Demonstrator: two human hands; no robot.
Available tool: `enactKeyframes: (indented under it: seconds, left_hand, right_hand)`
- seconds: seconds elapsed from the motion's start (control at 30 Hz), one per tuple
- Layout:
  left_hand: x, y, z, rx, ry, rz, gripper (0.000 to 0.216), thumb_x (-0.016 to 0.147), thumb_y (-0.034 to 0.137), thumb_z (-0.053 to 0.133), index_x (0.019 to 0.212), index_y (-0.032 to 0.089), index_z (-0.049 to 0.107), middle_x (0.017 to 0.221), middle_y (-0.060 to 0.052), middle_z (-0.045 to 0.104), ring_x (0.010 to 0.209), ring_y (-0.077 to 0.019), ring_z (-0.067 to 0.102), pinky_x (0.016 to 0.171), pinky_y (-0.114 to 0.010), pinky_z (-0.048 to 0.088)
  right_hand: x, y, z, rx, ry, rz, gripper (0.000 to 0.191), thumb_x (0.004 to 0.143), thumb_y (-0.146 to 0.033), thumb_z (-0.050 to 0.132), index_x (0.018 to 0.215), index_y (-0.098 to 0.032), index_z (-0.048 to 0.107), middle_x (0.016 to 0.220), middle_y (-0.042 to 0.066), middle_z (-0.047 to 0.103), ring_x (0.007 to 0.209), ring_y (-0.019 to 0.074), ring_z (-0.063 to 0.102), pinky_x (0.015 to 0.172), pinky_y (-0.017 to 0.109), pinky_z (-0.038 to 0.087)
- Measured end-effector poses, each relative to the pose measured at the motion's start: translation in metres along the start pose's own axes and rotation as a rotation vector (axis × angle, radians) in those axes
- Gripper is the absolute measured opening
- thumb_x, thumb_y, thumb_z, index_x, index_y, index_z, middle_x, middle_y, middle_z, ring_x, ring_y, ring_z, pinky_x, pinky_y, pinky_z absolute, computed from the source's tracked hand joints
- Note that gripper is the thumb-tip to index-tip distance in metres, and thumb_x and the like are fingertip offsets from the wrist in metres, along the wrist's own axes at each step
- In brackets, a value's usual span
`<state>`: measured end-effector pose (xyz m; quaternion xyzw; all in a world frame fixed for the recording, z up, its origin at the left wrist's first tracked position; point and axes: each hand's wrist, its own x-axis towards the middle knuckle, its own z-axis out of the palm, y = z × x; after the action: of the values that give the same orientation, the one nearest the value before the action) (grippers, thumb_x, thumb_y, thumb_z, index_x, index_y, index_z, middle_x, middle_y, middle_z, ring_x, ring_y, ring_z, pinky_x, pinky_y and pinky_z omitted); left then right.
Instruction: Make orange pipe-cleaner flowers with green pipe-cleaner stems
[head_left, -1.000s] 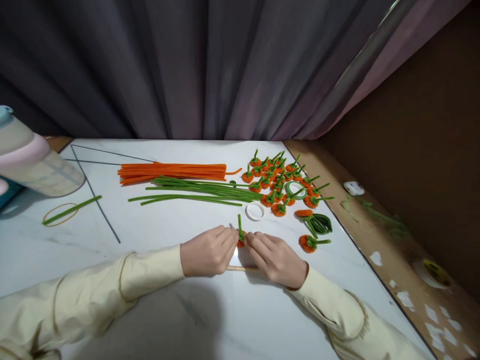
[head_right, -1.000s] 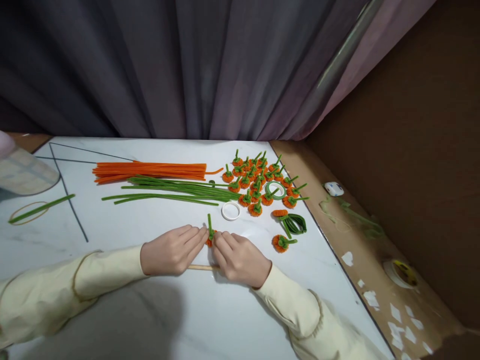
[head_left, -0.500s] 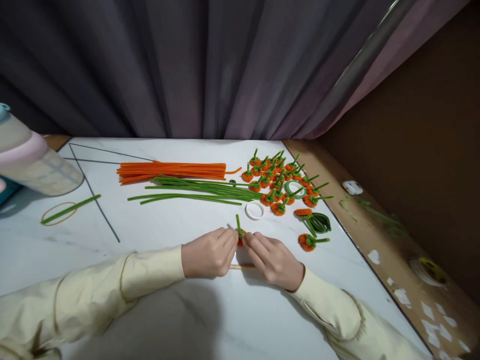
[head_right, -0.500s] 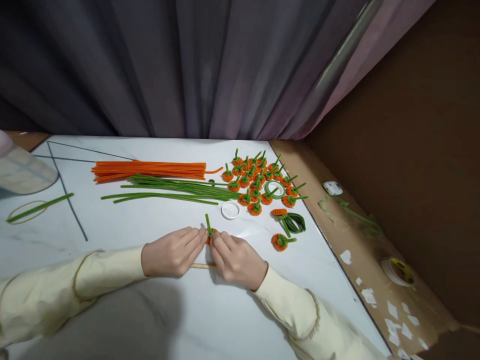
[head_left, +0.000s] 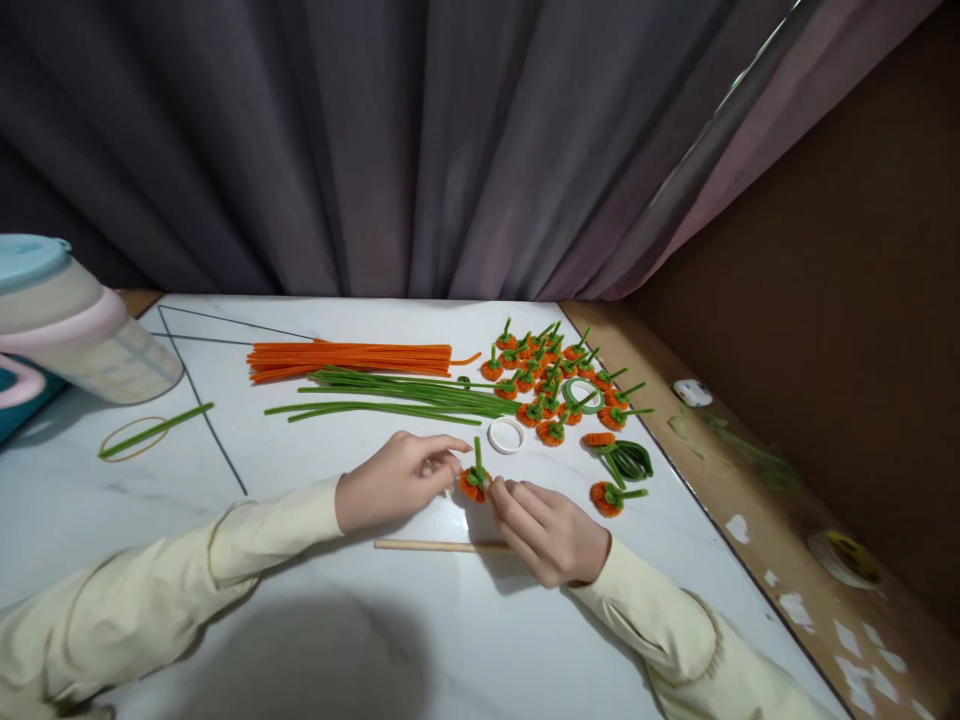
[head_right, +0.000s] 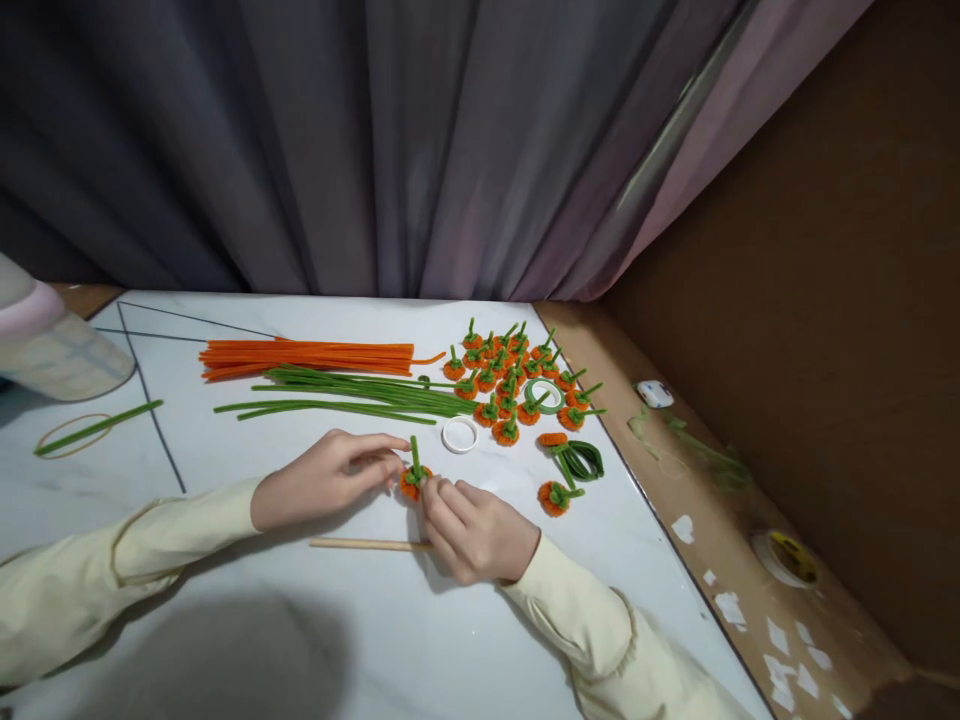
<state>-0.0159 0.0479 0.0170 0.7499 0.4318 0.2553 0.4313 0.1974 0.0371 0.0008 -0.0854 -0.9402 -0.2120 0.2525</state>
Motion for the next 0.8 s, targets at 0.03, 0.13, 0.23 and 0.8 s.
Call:
enactKeyframes:
  seconds: [0.03, 0.13, 0.23, 0.8]
  left_hand:
    - [0.001, 0.002, -0.003, -0.243, -0.063, -0.138, 0.032, 0.089, 0.034, 0.044, 0.107, 0.011, 0.059, 0.071, -0.007, 0.067, 0.062, -0.0176, 0.065, 0.057, -0.028, 0.053]
    - [0.001, 0.000, -0.005, -0.751, -0.257, -0.302, 0.042, 0.084, 0.042, 0.055, 0.112, 0.010, 0.057, 0.077, -0.009, 0.067, 0.064, -0.0188, 0.067, 0.055, -0.029, 0.054]
    - [-0.001, -0.009, 0.000, -0.860, -0.230, -0.283, 0.040, 0.075, 0.038, 0.068, 0.103, 0.009, 0.063, 0.084, -0.010, 0.068, 0.068, -0.0180, 0.068, 0.060, -0.028, 0.054]
    - [-0.011, -0.022, 0.011, -0.489, 0.087, -0.144, 0.033, 0.077, 0.025, 0.059, 0.106, 0.008, 0.063, 0.090, -0.010, 0.070, 0.080, -0.0190, 0.068, 0.074, -0.027, 0.056]
  right_hand:
    - [0.001, 0.001, -0.002, -0.021, 0.019, -0.029, 0.022, 0.086, -0.004, 0.040, 0.076, -0.007, 0.060, 0.088, 0.020, 0.064, 0.077, 0.0211, 0.059, 0.058, 0.032, 0.049]
    - [0.004, 0.006, -0.004, -0.058, 0.047, -0.112, 0.024, 0.086, -0.006, 0.040, 0.073, -0.010, 0.060, 0.089, 0.019, 0.065, 0.078, 0.0212, 0.060, 0.058, 0.032, 0.048]
    - [0.008, 0.013, -0.001, 0.001, 0.034, -0.143, 0.028, 0.086, -0.004, 0.036, 0.077, -0.008, 0.062, 0.091, 0.019, 0.064, 0.083, 0.0223, 0.060, 0.059, 0.032, 0.048]
    - [0.046, 0.018, -0.003, 0.284, -0.154, 0.416, 0.028, 0.091, -0.028, 0.040, 0.066, -0.017, 0.048, 0.053, -0.001, 0.049, 0.046, 0.0112, 0.041, 0.047, 0.026, 0.023]
